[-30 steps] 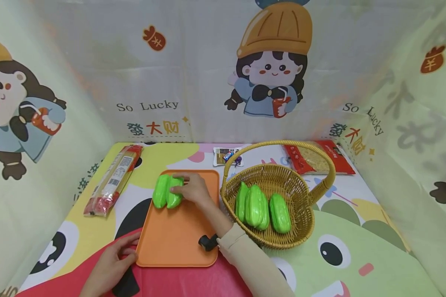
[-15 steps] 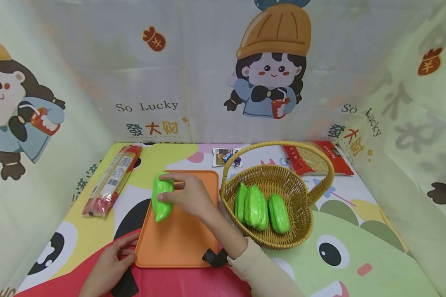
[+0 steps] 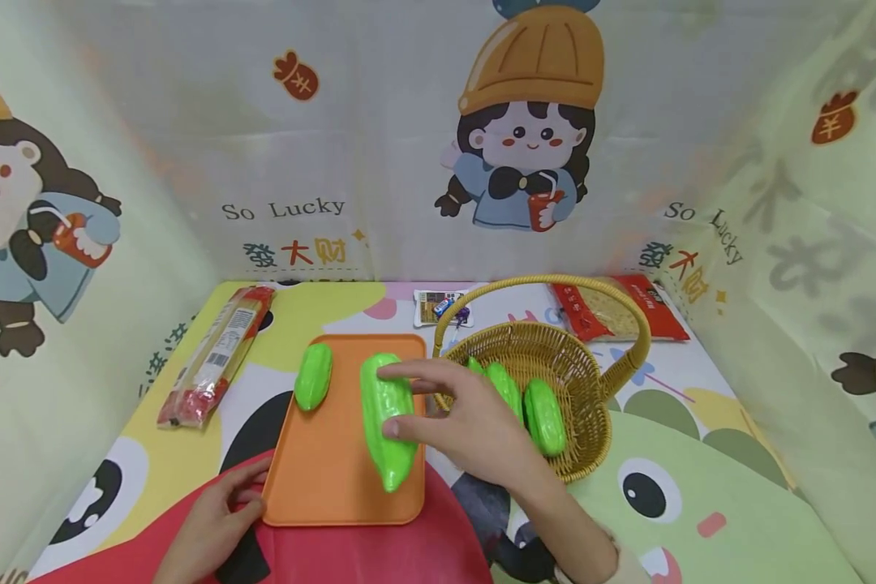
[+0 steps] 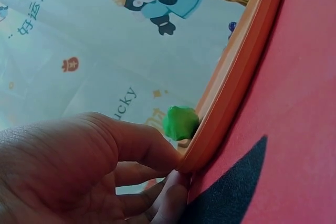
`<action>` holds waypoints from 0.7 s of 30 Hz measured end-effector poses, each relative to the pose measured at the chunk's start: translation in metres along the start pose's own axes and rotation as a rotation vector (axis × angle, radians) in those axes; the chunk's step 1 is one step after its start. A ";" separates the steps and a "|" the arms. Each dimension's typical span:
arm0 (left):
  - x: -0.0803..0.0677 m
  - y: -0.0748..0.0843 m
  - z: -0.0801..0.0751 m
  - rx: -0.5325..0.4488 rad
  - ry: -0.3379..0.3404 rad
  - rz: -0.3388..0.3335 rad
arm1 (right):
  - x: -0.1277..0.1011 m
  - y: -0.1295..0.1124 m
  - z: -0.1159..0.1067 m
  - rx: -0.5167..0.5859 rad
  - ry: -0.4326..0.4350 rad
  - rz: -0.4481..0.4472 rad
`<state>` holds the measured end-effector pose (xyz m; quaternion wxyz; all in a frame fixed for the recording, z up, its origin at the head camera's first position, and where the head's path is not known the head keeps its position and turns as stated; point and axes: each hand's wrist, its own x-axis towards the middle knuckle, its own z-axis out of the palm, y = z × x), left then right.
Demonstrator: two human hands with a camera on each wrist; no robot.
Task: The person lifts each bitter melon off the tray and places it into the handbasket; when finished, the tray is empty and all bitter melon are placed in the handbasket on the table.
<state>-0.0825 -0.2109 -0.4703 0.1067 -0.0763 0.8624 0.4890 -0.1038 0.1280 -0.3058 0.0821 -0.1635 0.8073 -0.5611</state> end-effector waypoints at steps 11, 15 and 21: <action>-0.003 0.001 0.000 -0.017 0.022 0.010 | -0.054 0.018 -0.080 -0.223 0.156 0.002; -0.003 0.001 0.001 -0.016 0.025 -0.003 | -0.061 0.032 -0.102 -0.379 0.195 0.019; -0.002 0.001 0.001 -0.003 0.019 -0.007 | -0.057 0.064 -0.116 -0.443 0.182 0.102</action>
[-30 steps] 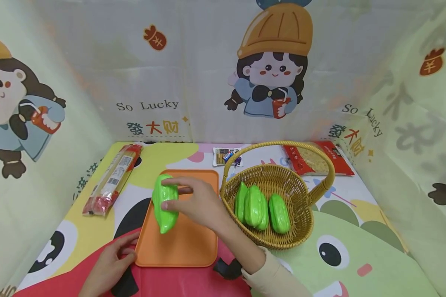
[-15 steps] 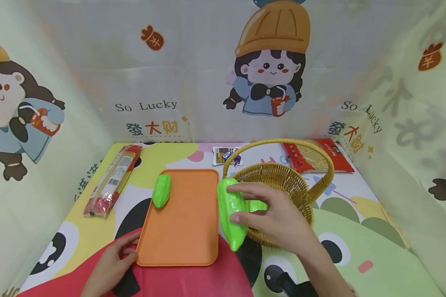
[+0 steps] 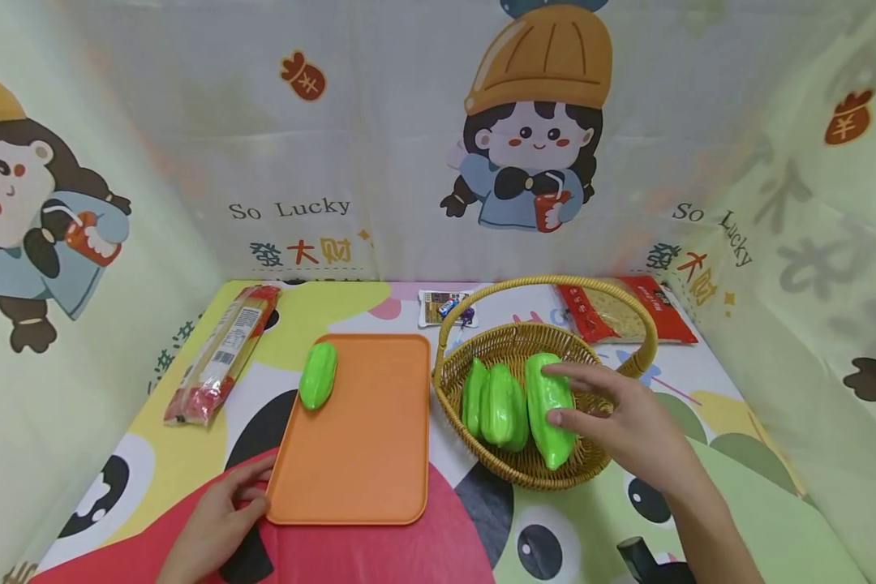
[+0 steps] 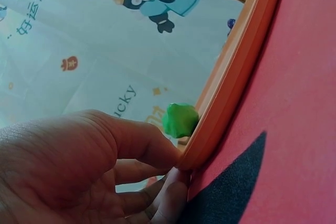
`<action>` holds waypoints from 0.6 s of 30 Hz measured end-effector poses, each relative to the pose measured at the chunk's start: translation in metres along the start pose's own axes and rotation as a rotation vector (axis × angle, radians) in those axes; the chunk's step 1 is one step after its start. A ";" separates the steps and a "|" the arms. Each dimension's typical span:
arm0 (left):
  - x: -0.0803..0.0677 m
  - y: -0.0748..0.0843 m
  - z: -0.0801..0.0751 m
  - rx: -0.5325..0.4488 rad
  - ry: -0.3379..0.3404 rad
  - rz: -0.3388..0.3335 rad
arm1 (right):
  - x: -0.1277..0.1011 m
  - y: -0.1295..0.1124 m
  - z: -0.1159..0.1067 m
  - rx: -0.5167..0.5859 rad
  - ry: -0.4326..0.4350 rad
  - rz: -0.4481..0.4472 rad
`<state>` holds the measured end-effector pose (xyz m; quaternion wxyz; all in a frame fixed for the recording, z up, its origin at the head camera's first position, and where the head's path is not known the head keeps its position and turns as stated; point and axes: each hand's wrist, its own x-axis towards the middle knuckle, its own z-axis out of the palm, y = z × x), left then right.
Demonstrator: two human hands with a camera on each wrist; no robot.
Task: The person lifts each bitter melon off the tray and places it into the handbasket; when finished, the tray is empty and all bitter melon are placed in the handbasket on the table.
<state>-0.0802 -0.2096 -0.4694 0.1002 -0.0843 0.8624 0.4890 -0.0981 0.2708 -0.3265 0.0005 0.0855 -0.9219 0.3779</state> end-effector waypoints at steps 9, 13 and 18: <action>0.003 -0.003 0.001 0.008 -0.008 -0.008 | 0.022 0.047 0.019 0.091 -0.048 0.004; 0.003 -0.004 0.001 0.000 -0.006 0.001 | 0.027 0.062 0.026 0.162 -0.072 0.003; 0.003 -0.004 0.000 -0.001 -0.001 0.007 | 0.032 0.072 0.032 0.185 -0.085 0.006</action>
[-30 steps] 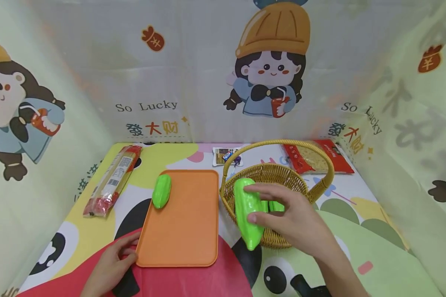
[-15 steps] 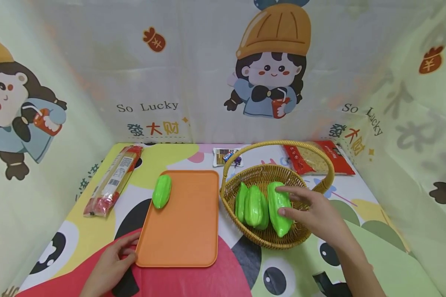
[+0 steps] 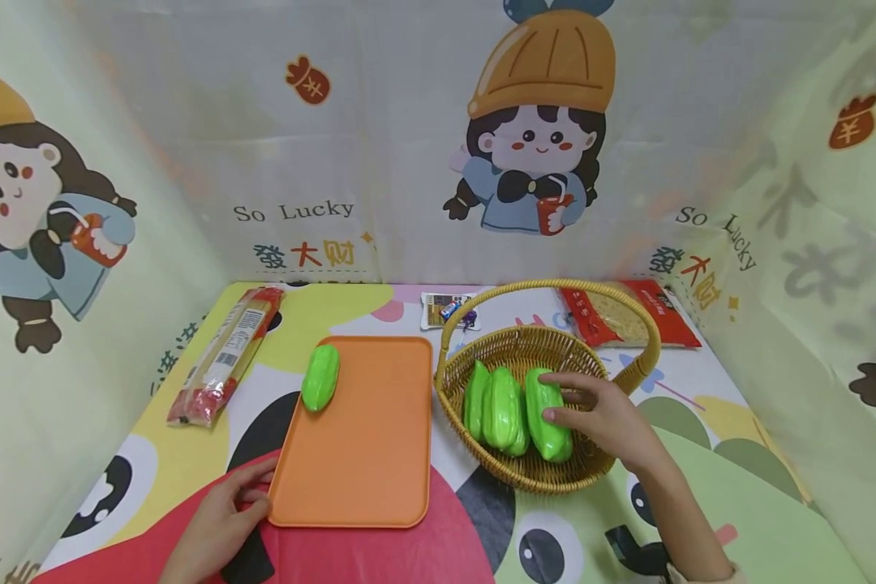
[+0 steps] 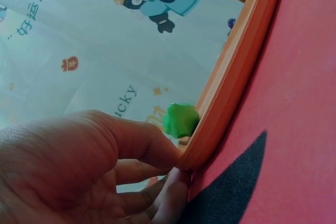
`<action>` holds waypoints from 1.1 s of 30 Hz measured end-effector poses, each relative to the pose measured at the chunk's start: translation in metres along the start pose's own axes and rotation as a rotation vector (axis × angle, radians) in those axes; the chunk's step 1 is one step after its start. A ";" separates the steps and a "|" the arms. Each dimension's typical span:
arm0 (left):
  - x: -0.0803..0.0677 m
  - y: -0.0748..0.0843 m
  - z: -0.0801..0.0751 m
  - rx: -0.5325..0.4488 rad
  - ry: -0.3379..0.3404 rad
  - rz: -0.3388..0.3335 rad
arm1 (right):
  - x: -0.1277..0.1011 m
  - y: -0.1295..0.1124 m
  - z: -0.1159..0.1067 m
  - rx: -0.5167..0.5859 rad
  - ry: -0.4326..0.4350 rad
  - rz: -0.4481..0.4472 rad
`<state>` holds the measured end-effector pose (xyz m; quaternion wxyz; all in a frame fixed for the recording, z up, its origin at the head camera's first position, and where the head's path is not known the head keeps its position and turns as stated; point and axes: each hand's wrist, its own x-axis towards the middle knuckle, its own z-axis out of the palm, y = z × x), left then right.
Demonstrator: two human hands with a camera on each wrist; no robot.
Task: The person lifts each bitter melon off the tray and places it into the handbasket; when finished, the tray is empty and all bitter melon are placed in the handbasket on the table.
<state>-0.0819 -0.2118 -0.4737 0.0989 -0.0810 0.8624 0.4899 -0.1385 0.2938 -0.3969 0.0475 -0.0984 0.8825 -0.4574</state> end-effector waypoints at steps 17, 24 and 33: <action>0.000 0.001 0.001 0.033 0.010 -0.013 | 0.004 0.004 0.005 0.000 -0.008 0.024; -0.001 0.002 0.001 0.020 0.018 -0.002 | 0.007 0.007 0.006 -0.025 -0.003 0.035; -0.001 0.001 0.001 0.016 0.021 -0.003 | 0.008 0.003 0.006 -0.021 -0.017 0.039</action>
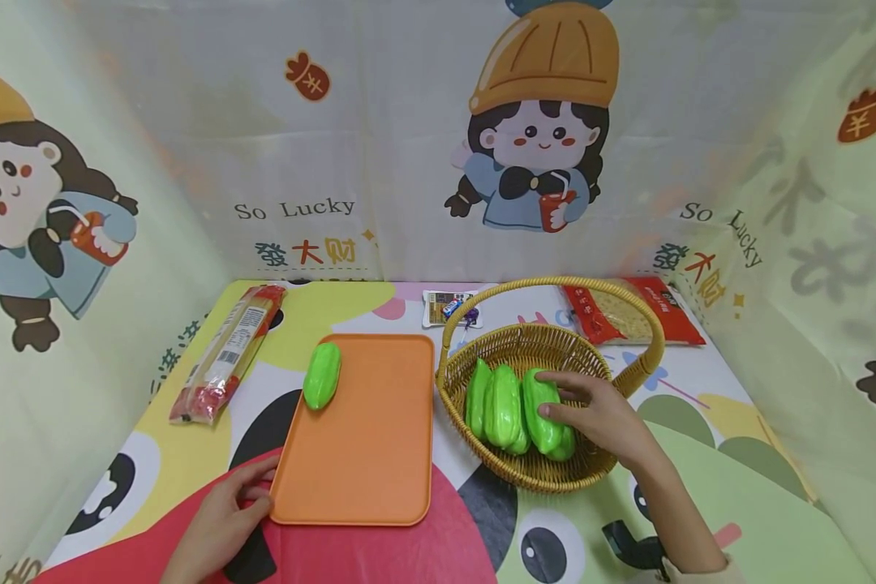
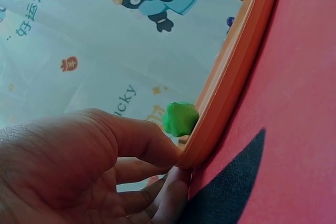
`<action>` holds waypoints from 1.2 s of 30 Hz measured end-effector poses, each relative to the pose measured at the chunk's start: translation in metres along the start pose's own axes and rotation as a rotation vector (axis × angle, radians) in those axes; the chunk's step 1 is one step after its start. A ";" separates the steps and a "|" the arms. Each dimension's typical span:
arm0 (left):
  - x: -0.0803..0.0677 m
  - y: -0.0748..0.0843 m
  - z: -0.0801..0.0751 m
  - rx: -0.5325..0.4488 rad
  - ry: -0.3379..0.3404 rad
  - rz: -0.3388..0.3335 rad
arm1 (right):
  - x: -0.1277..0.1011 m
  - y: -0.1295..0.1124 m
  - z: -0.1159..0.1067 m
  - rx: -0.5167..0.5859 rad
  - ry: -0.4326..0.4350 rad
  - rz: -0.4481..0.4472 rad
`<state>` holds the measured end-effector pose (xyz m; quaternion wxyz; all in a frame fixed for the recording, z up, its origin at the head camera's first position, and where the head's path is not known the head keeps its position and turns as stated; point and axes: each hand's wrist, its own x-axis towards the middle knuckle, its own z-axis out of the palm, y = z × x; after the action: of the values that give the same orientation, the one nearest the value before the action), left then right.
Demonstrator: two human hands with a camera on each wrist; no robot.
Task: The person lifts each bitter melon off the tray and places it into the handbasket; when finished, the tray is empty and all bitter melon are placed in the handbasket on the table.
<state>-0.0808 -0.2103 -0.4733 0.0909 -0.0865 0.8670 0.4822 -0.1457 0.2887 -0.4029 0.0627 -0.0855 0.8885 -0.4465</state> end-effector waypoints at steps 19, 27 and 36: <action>-0.001 0.002 -0.001 0.019 0.013 -0.005 | 0.002 -0.007 -0.001 -0.032 0.019 -0.008; -0.001 0.003 -0.001 0.021 0.013 -0.002 | -0.013 -0.032 -0.005 -0.127 0.109 -0.061; 0.000 0.002 -0.001 0.018 0.004 -0.002 | -0.022 -0.102 0.031 0.102 0.071 -0.266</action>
<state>-0.0810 -0.2100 -0.4709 0.0907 -0.0874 0.8715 0.4740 -0.1088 0.2093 -0.3387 -0.0241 -0.1836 0.8471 -0.4980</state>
